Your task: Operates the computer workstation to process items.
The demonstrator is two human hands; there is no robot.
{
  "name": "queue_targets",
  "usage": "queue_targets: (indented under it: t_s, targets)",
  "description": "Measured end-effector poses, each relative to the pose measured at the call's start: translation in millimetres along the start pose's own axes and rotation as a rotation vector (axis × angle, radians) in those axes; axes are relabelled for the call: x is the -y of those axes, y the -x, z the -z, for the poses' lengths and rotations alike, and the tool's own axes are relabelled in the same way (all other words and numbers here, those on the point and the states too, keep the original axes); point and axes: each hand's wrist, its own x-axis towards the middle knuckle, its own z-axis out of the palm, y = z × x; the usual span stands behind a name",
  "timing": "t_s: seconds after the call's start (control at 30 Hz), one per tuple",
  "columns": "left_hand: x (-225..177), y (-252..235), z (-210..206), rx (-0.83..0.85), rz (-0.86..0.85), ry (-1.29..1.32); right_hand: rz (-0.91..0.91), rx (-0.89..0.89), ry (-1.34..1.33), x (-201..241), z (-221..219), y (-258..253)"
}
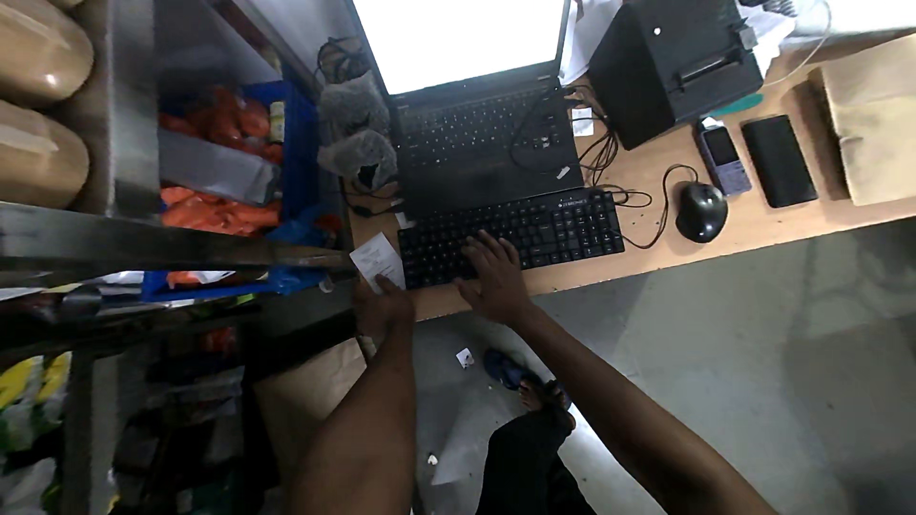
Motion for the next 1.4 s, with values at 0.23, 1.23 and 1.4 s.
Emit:
queue_targets:
  t_s: [0.23, 1.23, 1.4]
  targets:
    - [0.8, 0.0, -4.5, -0.015, 0.003, -0.002, -0.028, -0.081, 0.008, -11.9, -5.3, 16.7]
    - [0.5, 1.5, 1.1, -0.002, -0.021, -0.007, 0.029, 0.257, -0.041, 35.9, -13.2, 4.6]
    - [3.5, 1.8, -1.1, -0.002, -0.032, -0.009, 0.061, 0.166, 0.001, 26.2, -22.0, 14.3]
